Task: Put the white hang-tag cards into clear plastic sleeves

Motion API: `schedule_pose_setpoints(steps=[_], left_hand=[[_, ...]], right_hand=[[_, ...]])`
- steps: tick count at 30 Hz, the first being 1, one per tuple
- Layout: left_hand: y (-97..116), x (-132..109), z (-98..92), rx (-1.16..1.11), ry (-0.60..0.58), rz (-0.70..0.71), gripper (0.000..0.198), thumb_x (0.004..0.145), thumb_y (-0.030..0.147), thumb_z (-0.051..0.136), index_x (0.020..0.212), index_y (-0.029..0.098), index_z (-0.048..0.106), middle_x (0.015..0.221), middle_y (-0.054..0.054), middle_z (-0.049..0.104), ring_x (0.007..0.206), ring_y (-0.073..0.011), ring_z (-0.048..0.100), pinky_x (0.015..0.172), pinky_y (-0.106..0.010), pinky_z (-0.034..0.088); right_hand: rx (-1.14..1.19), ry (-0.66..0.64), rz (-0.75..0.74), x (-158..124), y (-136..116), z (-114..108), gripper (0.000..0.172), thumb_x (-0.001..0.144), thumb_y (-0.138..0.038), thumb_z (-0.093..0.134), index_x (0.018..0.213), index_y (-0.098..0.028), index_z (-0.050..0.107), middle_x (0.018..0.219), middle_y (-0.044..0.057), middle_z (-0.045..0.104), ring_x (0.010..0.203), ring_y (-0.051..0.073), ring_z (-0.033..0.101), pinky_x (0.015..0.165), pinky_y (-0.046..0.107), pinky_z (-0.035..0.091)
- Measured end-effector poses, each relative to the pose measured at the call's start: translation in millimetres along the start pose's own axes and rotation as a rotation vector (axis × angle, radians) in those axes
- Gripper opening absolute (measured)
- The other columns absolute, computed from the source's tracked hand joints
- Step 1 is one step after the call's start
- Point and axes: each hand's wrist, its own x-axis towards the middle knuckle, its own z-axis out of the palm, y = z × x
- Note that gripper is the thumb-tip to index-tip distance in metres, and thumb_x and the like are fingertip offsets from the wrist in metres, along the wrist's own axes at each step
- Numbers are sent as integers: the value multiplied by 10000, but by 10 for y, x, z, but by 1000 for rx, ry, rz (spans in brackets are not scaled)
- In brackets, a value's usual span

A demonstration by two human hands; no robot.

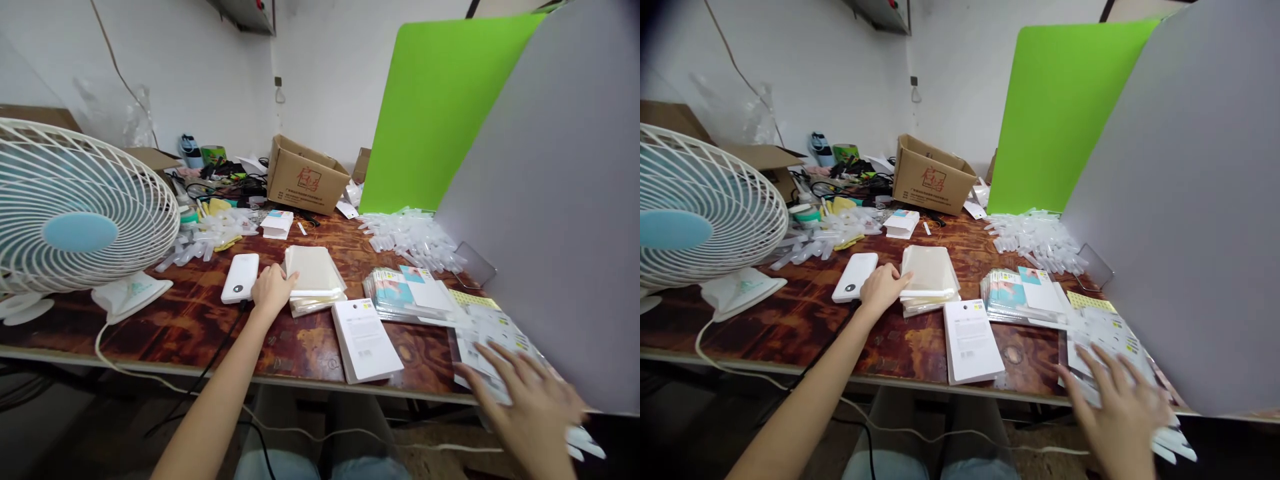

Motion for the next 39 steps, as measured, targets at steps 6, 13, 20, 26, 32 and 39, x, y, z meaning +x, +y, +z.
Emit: schedule_pose_setpoints(steps=[6, 13, 20, 26, 32, 39], left_hand=[[-4, -63, -28, 30, 24, -37, 278, 897, 415, 510, 936, 162, 617, 991, -80, 665, 912, -220, 623, 826, -424, 473], [-131, -73, -74, -138, -57, 21, 326, 924, 442, 484, 922, 152, 634, 895, -41, 667, 868, -180, 630, 833, -406, 495], [-185, -111, 0, -385, -94, 22, 294, 907, 417, 532, 886, 138, 625, 824, -16, 647, 729, -145, 616, 706, -341, 518], [-193, -307, -82, -486, 50, 26, 253, 893, 388, 504, 799, 172, 596, 702, 16, 579, 648, -142, 546, 637, -294, 432], [-160, -416, -174, -435, 145, 79, 245, 777, 370, 602, 584, 230, 544, 721, -27, 529, 838, -248, 526, 783, -348, 384], [-48, -627, -159, -777, 54, 153, 226, 906, 426, 416, 808, 230, 470, 1028, -84, 672, 999, -236, 578, 924, -377, 413]], right_hand=[[25, -295, -478, 50, -939, 441, 479, 924, -383, 511, 1371, -220, 458, 1430, 61, 473, 1311, 280, 420, 1055, 476, 323], [55, -330, -531, -91, -908, 519, 400, 949, -214, 411, 1331, -280, 506, 1392, 34, 519, 1320, 225, 430, 1065, 465, 348], [210, -67, -473, -57, -966, 379, 407, 882, -85, 446, 1246, -203, 583, 1241, 74, 635, 1231, 216, 538, 1065, 433, 386], [386, 127, -412, 105, -1274, 215, 354, 843, -35, 499, 1130, -175, 651, 1127, 93, 687, 1113, 244, 622, 944, 444, 487], [390, 83, -488, 184, -1500, 320, 277, 894, -49, 444, 1021, -132, 677, 1034, 112, 715, 1076, 235, 634, 949, 449, 448], [458, 62, -493, 222, -1647, 425, 277, 925, -70, 431, 1037, -147, 673, 1046, 97, 712, 1082, 214, 626, 928, 421, 467]])
